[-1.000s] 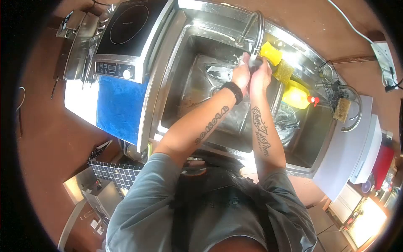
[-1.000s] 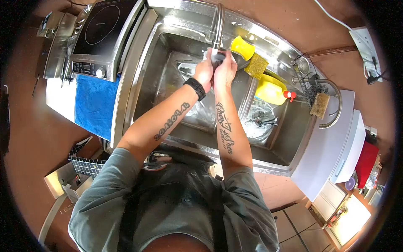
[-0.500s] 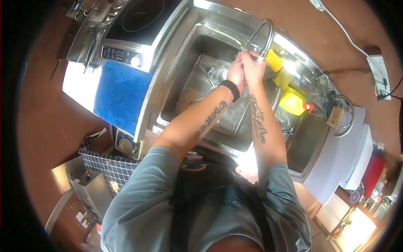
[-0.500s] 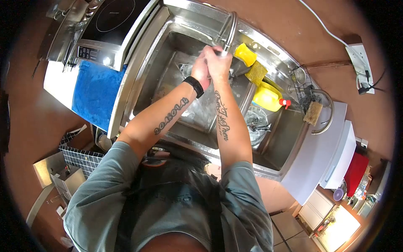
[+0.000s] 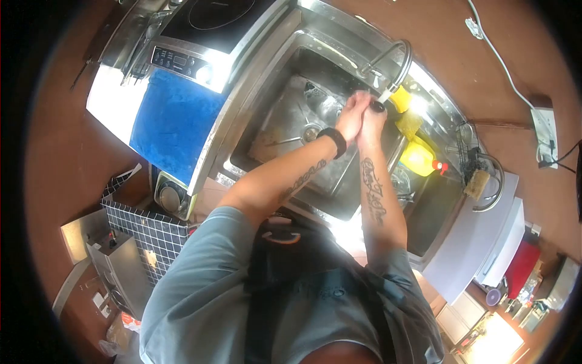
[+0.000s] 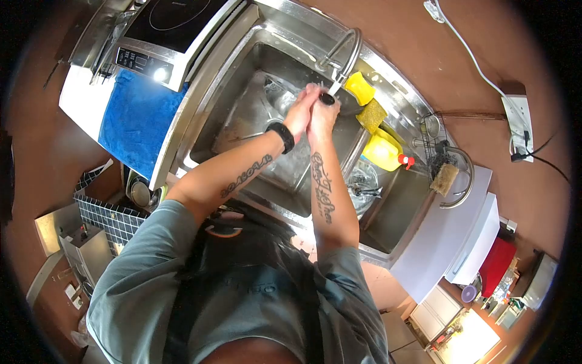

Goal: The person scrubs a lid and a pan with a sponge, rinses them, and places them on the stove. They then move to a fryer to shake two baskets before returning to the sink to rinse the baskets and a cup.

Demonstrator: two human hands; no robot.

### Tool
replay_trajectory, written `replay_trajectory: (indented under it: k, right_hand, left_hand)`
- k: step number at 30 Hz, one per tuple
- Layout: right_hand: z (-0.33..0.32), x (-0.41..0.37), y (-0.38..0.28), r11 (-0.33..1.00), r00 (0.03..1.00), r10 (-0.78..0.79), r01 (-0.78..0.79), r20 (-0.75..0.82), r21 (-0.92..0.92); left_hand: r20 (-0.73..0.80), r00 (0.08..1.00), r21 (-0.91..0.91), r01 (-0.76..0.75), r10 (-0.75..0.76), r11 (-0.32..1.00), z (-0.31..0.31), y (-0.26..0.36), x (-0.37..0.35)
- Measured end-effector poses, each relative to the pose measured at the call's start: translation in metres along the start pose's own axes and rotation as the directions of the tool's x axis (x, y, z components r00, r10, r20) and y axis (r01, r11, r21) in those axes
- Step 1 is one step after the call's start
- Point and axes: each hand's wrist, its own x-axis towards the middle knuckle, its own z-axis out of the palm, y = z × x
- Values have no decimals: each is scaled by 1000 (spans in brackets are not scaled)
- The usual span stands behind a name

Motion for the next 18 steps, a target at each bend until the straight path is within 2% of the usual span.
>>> replay_trajectory:
  k: [3, 4, 5, 7, 8, 9, 11, 12, 13, 15, 16, 17, 18]
  right_hand:
    - [-5, -7, 9, 999, 997, -43, 43, -63, 10]
    - [-7, -5, 8, 999, 997, -32, 32, -69, 1]
    - [-6, -5, 1, 1000, 997, -30, 29, -68, -4]
    - [-5, -5, -13, 991, 989, -120, 114, -87, -71]
    - [-4, -6, -15, 991, 989, -129, 126, -65, -53]
    - [-5, -7, -15, 990, 990, -129, 125, -65, -60]
    - [-5, -8, -14, 949, 982, -185, 167, -43, -269]
    - [-15, 0, -3, 973, 987, -128, 144, 95, -179]
    - [-24, 8, 9, 973, 987, -126, 142, 97, -180]
    - [-32, 12, 21, 969, 968, 2, 60, 250, -242]
    - [-36, 12, 29, 967, 980, -18, 68, 199, -246]
    - [-31, 8, 26, 968, 979, -19, 69, 201, -243]
    - [-25, 4, 22, 976, 997, -33, 48, 73, -210]
  left_hand:
    - [28, 1000, 63, 11, -13, 998, -7, -12, -7]
    - [33, 998, 58, -52, 50, 997, -5, -16, -6]
    - [30, 998, 54, -50, 48, 997, -5, -23, -3]
    - [11, 965, 249, -257, 263, 934, -6, -36, 2]
    - [-13, 963, 392, -243, 270, 887, -5, -34, -2]
    - [-15, 964, 387, -241, 267, 890, -3, -33, -4]
    - [-105, 956, 466, -196, 275, 863, -1, -29, -6]
    - [-126, 970, 528, -113, 209, 842, -1, -26, -12]
    - [-128, 970, 528, -111, 209, 842, -5, -25, -14]
    - [-87, 995, 525, 4, 49, 851, -12, -26, -18]
    - [-87, 995, 527, 4, 49, 850, -15, -34, -20]
    - [-117, 982, 561, -56, 147, 826, -21, -48, -22]
    - [-147, 960, 594, -109, 240, 797, -22, -53, -29]
